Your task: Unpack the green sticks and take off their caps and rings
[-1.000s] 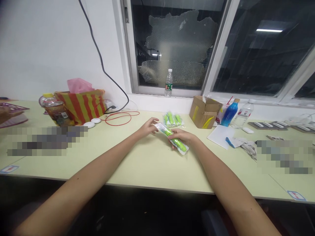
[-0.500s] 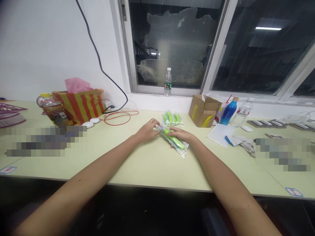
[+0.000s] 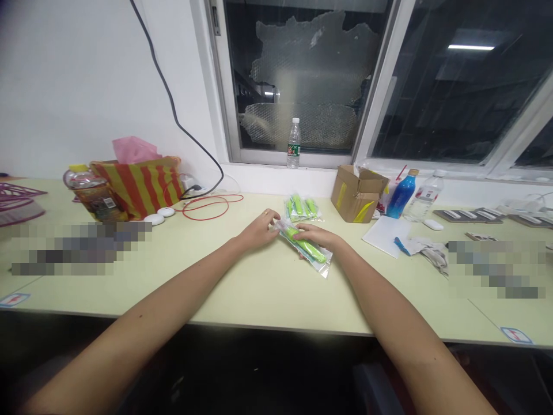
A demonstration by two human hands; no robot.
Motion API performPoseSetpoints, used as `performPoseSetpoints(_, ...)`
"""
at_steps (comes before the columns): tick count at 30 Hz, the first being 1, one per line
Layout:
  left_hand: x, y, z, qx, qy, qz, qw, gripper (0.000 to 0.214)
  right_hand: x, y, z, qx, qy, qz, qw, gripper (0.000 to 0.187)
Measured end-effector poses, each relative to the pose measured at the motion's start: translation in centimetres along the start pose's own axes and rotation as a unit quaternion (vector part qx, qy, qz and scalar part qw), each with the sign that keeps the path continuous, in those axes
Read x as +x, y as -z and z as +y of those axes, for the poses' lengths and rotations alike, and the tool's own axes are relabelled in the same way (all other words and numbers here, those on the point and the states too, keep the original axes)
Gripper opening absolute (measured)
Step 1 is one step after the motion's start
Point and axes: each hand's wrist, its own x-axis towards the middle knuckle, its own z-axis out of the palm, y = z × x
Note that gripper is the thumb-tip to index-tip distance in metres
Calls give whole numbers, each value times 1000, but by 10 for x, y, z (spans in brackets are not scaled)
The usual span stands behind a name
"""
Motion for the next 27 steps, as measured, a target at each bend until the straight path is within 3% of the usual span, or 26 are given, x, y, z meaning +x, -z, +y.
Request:
performPoseSetpoints(6, -2, 6, 3, 63, -17, -47, 997, 47, 0, 7, 3, 16, 7, -1, 1000, 38)
performPoseSetpoints(15, 4, 11, -4, 141, -26, -40, 989, 19, 1, 14, 4, 27, 10, -6, 1000, 30)
performPoseSetpoints(27, 6, 15, -5, 143, -44, -41, 988, 17, 2, 21, 5, 10, -15, 12, 1000, 24)
